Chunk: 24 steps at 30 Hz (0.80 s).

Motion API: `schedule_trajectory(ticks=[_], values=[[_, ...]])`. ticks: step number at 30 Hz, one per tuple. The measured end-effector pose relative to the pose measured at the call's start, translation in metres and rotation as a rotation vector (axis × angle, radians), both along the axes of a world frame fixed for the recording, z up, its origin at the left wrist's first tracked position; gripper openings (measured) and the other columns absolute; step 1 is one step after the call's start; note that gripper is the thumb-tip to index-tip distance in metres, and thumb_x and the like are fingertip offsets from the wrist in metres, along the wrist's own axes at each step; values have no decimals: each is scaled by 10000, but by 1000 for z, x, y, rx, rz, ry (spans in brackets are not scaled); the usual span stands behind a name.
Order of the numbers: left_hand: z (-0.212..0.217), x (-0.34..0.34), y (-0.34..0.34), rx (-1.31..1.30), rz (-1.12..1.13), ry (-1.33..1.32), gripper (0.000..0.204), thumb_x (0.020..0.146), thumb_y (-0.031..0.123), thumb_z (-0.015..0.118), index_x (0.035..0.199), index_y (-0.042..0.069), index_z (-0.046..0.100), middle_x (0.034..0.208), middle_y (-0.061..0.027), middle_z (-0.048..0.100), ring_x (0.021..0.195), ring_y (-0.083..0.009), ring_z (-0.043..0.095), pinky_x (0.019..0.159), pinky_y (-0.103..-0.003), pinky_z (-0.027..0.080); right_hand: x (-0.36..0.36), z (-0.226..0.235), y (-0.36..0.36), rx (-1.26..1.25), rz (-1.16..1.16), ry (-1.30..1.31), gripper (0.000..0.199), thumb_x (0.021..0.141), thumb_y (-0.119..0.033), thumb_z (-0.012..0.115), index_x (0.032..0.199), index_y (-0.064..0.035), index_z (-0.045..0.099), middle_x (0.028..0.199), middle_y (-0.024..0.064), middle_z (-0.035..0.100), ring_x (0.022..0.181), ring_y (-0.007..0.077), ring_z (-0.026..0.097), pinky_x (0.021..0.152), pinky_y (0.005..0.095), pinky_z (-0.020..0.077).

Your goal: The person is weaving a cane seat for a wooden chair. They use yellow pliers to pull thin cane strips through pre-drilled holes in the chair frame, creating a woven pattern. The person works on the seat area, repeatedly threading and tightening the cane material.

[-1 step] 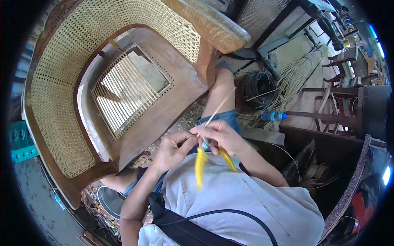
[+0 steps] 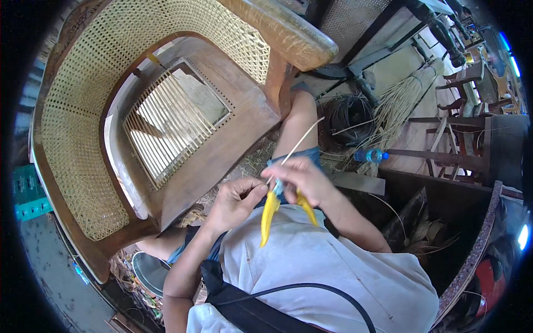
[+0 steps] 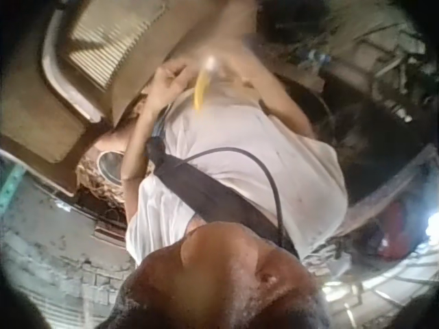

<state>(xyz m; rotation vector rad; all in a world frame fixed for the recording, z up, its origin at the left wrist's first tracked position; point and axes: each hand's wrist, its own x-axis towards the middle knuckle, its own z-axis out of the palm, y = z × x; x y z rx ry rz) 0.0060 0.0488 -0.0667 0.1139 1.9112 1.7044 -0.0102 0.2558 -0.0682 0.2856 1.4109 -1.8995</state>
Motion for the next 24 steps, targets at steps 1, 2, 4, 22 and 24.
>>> schedule_trajectory(ticks=[1, 2, 4, 22, 24], values=[[-4, 5, -6, 27, 12, 2, 149, 910, 114, 604, 898, -16, 676, 737, 10, 623, 689, -50, 522, 615, -227, 437, -10, 0, 10, 115, -66, 48, 265, 898, -261, 598, 975, -22, 683, 738, 57, 648, 384, 80, 493, 340, 207, 359], [-4, 6, -14, 17, 5, -70, 146, 910, 114, 604, 896, -12, 678, 732, 19, 617, 679, -44, 515, 605, -222, 431, -22, 0, 28, 147, -181, 149, 293, 901, -274, 598, 969, 0, 677, 700, 62, 642, 382, 84, 493, 339, 199, 355], [2, 7, -29, 3, -11, -206, 142, 910, 113, 605, 892, -4, 683, 723, 38, 605, 659, -31, 499, 585, -213, 417, -46, 11, 64, 158, -298, 201, 278, 901, -245, 578, 1046, -22, 662, 703, 29, 627, 395, 56, 474, 338, 192, 343], [2, 21, -20, -71, 18, 136, 143, 916, 104, 592, 895, -18, 664, 761, -44, 646, 703, -82, 563, 647, -248, 461, -10, -10, 22, -52, -46, -16, 168, 857, -142, 678, 792, 13, 660, 614, 31, 600, 387, 68, 496, 341, 210, 355], [7, 27, -29, -80, 7, 132, 136, 911, 99, 598, 886, -17, 665, 751, -41, 642, 691, -79, 555, 633, -246, 454, -16, -11, 37, -14, -95, 10, 164, 849, -139, 686, 786, 11, 662, 622, 36, 606, 385, 70, 496, 340, 209, 356]])
